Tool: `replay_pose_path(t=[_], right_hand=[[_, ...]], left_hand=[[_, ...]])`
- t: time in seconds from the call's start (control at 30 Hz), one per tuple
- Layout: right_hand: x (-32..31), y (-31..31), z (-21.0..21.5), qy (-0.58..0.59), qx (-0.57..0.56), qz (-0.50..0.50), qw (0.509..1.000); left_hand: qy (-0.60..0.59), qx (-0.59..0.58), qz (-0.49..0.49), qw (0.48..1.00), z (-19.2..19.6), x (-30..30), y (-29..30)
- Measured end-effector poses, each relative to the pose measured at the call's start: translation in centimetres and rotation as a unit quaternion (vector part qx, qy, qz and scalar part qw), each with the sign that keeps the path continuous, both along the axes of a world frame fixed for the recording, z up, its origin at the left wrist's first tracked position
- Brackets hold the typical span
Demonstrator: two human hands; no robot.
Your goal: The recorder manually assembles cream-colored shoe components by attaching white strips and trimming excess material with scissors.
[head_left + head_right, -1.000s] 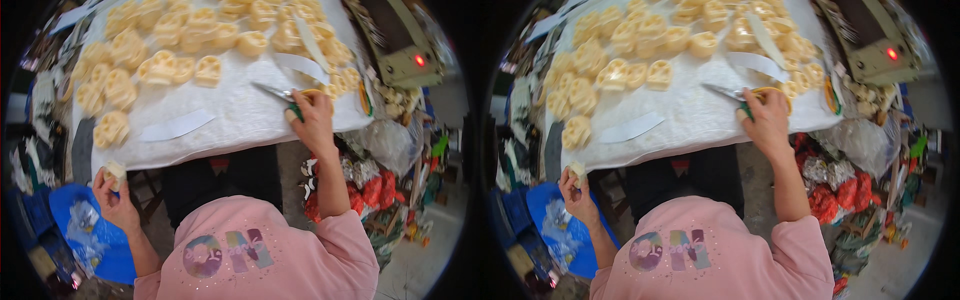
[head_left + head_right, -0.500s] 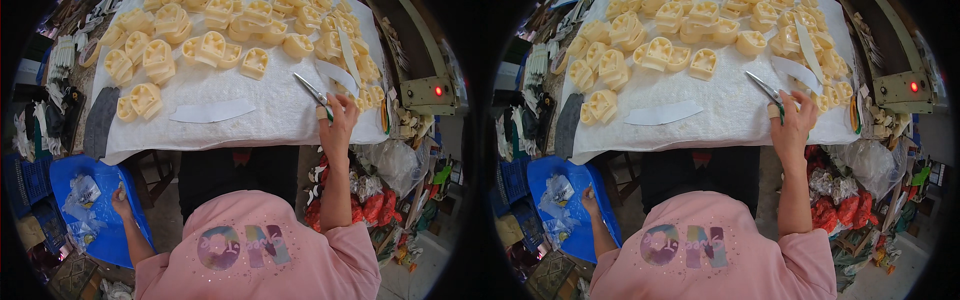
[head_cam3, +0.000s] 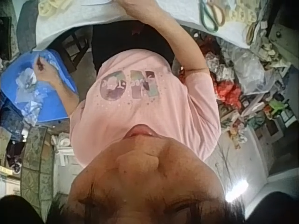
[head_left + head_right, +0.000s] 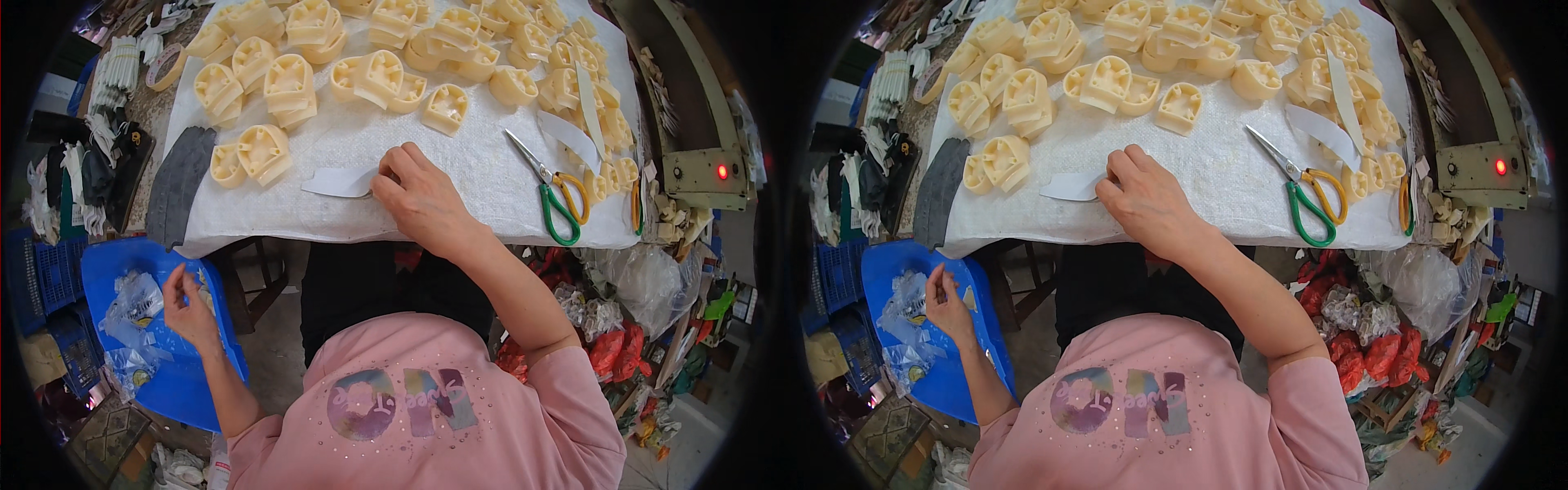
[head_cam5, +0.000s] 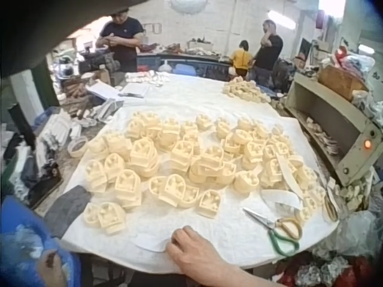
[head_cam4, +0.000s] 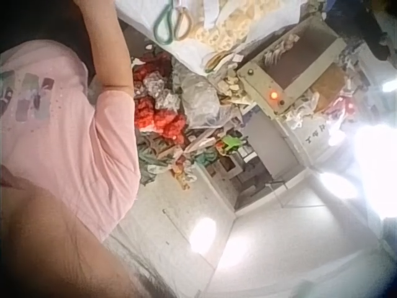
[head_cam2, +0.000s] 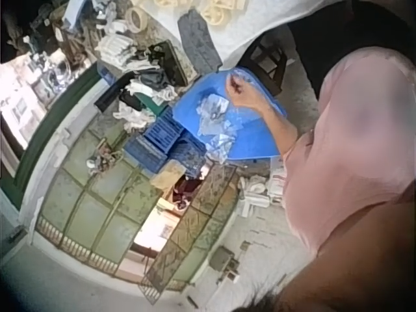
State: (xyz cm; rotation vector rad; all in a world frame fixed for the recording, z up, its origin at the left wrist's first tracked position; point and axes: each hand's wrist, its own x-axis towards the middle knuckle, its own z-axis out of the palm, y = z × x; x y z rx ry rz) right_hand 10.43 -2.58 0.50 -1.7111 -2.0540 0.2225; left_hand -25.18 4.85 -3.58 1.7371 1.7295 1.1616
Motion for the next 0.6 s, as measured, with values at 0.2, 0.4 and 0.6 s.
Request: replay_pose_path(t=[0.2,0.4,0.6], right_hand=[[1.0,0.0,-0.5,0.157,-0.005,-0.032,0.987],[2.3,0.7,-0.5,0.185,-0.062,-0.01,0.981],[2.7,0.4,-0.6,0.192,-0.05,-0.019,0.98]], left_hand=[[-0.045,0.022,-0.304,0.951,4.7,12.3,-2.9],[-0.006,0.14,-0.418,0.898,3.9,18.8,-3.4],[0.134,0.127,-0.431,0.883,3.2,21.2,-3.4]])
